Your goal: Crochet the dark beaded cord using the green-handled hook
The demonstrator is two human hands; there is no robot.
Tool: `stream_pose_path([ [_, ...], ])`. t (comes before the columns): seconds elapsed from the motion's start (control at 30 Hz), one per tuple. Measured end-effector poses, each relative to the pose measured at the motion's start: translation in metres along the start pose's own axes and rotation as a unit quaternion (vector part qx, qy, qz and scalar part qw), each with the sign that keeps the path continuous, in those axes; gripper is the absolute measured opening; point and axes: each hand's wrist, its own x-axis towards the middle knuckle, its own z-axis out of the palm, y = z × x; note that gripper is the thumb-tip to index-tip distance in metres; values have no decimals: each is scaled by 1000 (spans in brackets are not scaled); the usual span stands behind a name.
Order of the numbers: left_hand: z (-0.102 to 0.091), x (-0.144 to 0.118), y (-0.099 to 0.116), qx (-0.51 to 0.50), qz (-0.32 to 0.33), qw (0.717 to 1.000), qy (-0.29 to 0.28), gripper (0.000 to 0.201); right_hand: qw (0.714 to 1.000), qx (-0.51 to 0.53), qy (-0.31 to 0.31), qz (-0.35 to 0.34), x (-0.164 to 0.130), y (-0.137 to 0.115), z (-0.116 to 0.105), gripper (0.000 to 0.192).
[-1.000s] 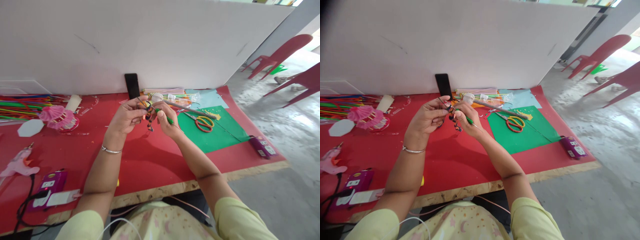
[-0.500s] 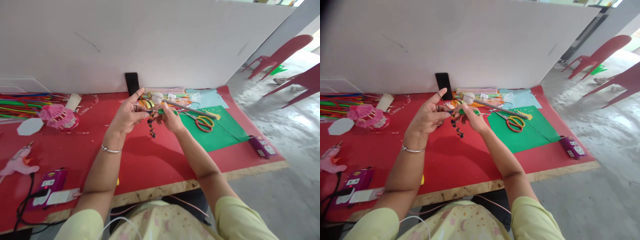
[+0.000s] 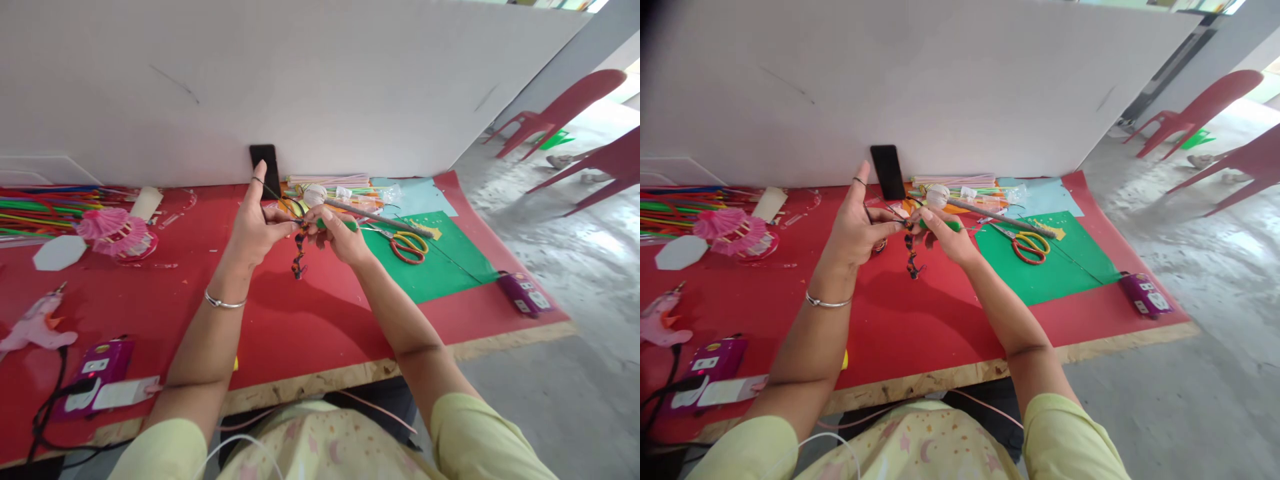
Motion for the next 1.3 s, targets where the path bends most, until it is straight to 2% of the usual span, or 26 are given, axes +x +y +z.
stream_pose_path([
  [0.07, 7, -4, 0, 21, 31, 998, 50, 129, 998, -42, 27, -28, -3, -2, 6, 55],
  [0.13, 12, -6, 0, 20, 42, 996, 81, 128, 991, -78, 66, -85, -7, 1, 15, 52],
  [0.2, 13, -6, 2, -14, 21, 997, 73, 131, 978, -95, 101, -152, -9, 6, 25, 53],
  [0.27, 10, -4, 6, -66, -33, 997, 26, 136, 973, -82, 120, -179, -7, 10, 30, 60],
  [0.33, 5, -2, 10, -110, -93, 989, -33, 138, 983, -40, 116, -135, -3, 12, 32, 72],
  [0.43, -2, 1, 11, -145, -137, 976, -90, 138, 995, 49, 86, 4, 6, 11, 28, 85],
  [0.5, -4, 3, 8, -153, -152, 970, -115, 137, 991, 94, 43, 81, 11, 10, 23, 89],
  [0.57, -5, 4, 6, -148, -163, 966, -136, 136, 987, 109, -18, 118, 16, 9, 15, 87],
  [0.7, -4, 3, 6, -109, -161, 970, -147, 137, 985, 86, -123, 86, 26, 4, -6, 74],
  [0.8, -2, 0, 10, -75, -145, 978, -132, 137, 986, 38, -150, 65, 31, -5, -23, 61],
  [1.0, 2, -4, 15, -22, -110, 987, -116, 133, 984, -63, -151, 65, 29, -28, -41, 45],
  [1.17, 3, -8, 15, 16, -75, 992, -98, 128, 981, -128, -138, 53, 22, -40, -40, 46],
  [1.3, 5, -10, 17, 46, -63, 994, -70, 126, 973, -190, -130, 6, 17, -50, -38, 48],
])
